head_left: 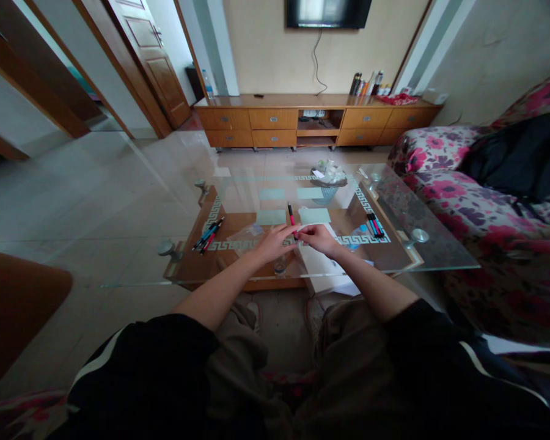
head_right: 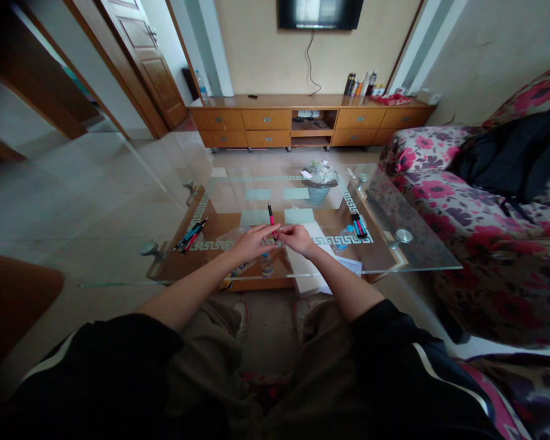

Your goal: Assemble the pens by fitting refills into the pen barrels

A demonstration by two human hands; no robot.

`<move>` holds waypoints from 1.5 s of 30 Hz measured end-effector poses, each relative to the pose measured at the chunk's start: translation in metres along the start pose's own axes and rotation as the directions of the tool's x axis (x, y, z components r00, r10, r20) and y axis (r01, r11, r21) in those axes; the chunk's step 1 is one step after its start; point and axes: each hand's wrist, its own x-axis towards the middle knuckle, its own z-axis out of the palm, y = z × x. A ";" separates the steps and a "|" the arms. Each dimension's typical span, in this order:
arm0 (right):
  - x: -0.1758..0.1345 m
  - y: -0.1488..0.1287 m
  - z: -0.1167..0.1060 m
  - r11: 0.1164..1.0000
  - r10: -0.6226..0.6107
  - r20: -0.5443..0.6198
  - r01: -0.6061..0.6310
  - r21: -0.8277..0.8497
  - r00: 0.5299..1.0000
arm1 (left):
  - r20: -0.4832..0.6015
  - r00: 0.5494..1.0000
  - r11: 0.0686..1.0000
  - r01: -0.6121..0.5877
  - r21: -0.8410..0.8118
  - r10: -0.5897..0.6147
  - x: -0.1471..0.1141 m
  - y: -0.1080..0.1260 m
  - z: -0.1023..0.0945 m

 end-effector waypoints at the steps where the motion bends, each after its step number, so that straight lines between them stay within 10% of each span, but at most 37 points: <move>1: 0.000 0.000 -0.006 0.999 0.011 -0.031 -0.013 -0.053 0.999 | 0.020 1.000 1.000 0.000 -0.007 0.000 -0.001 0.003 -0.003; 7: -0.012 0.004 -0.067 0.789 0.030 -0.438 -0.290 -0.541 0.898 | 0.108 0.988 0.994 0.108 0.003 -0.108 -0.005 0.007 -0.008; 18: -0.058 0.048 -0.145 0.502 0.157 -0.742 -0.700 -0.508 0.651 | 0.087 0.996 0.999 0.031 0.025 -0.033 -0.011 -0.017 -0.006; 38: -0.061 0.061 -0.160 0.437 0.154 -0.741 -0.718 -0.542 0.653 | 0.085 0.996 0.997 0.014 0.082 -0.021 -0.013 -0.024 -0.010; 45: -0.061 0.063 -0.160 0.454 0.143 -0.750 -0.716 -0.530 0.646 | -0.056 0.973 0.942 0.229 0.244 -0.222 -0.020 -0.049 -0.022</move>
